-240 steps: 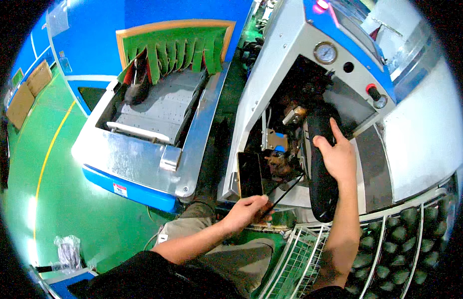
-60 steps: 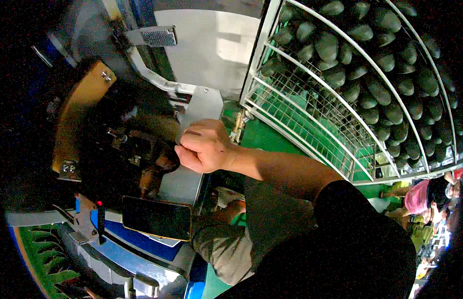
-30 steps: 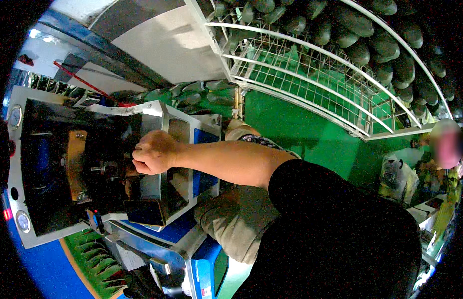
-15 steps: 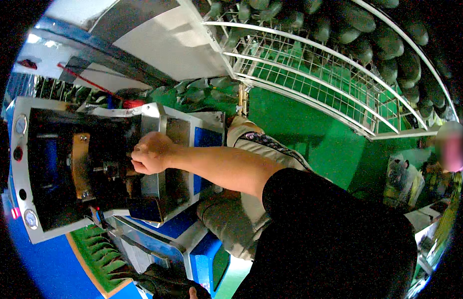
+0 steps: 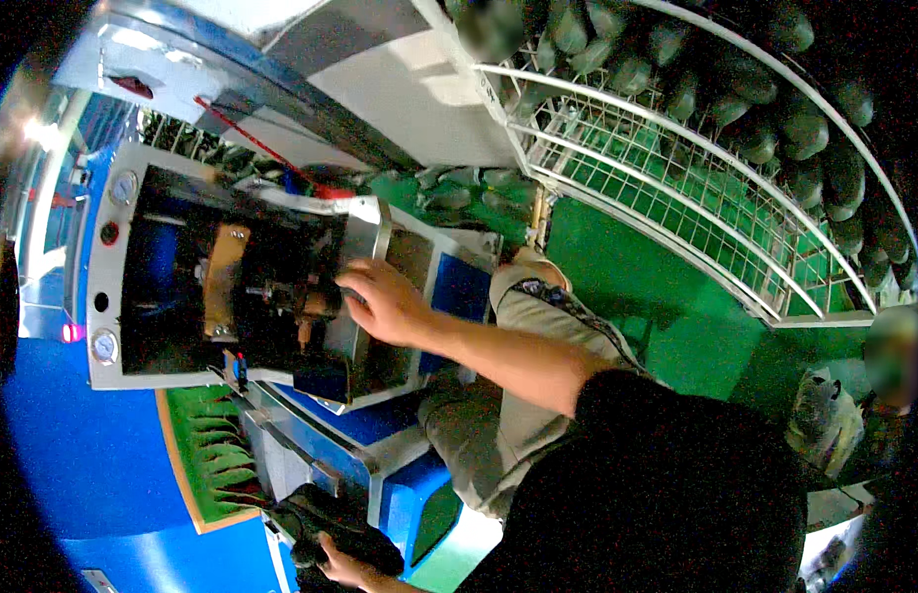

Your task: The person takes a shoe and a shoe last, inserts the last into the shoe, and then places the shoe into a heat setting machine several times.

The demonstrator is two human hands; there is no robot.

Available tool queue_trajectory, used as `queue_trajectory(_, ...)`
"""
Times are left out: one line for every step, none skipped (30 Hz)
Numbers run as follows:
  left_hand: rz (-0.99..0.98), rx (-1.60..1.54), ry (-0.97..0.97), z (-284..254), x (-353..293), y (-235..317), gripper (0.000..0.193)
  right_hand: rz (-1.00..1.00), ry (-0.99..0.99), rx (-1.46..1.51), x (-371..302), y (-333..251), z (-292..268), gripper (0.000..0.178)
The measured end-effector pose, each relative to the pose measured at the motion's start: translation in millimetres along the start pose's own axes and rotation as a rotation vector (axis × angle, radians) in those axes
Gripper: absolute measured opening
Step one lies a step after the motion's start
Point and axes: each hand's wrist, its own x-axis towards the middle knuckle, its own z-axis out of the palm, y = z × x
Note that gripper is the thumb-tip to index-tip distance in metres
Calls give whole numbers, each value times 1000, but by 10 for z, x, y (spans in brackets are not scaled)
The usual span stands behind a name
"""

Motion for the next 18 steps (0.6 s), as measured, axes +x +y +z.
queue_trajectory(-32,-60,-11,5,-169,154,65,138,-65,-6,-180,-131,-186,32)
queue_trajectory(-52,-117,-46,31,-324,268,65,154,-47,-33,-384,-256,-323,34)
queue_trajectory(-86,-177,-86,-11,-509,336,66,195,-96,85,-592,-398,-439,35)
queue_trajectory(-121,-241,-152,4,-698,418,66,301,-236,203,-852,-472,-559,36)
queue_trajectory(-152,-298,-218,41,-875,481,67,464,-402,331,-1077,-580,-669,41)
queue_trajectory(-201,-368,-288,64,-1052,534,67,688,-666,545,-1200,-645,-747,53)
queue_trajectory(-250,-441,-365,129,-1229,608,68,837,-779,781,-1308,-732,-760,68)
queue_trajectory(-303,-524,-431,182,-1367,668,68,871,-983,880,-1383,-772,-749,91)
queue_trajectory(-398,-619,-492,211,-1562,630,68,873,-1094,917,-1270,-961,-825,102)
queue_trajectory(-475,-705,-545,269,-1697,662,69,877,-1197,961,-1137,-1151,-926,114)
queue_trajectory(-550,-790,-587,329,-1799,658,69,869,-1160,1038,-1179,-1190,-904,122)
queue_trajectory(-622,-873,-640,432,-1909,679,70,863,-1097,1099,-1211,-1201,-924,131)
queue_trajectory(-688,-954,-654,469,-1984,661,70,802,-931,1180,-1239,-1272,-886,140)
queue_trajectory(-753,-1038,-666,518,-2044,664,71,841,-755,1081,-1247,-1327,-911,143)
queue_trajectory(-542,-863,-850,529,-1891,339,76,703,-793,694,-965,-1328,-1056,136)
queue_trajectory(-373,-804,-956,573,-1986,446,78,830,-661,758,-955,-1230,-1111,120)
queue_trajectory(-352,-914,-1043,649,-2019,494,85,1049,-713,879,-680,-1221,-1221,104)
queue_trajectory(-339,-1024,-1177,793,-2073,589,93,1272,-687,849,-920,-882,-1307,102)
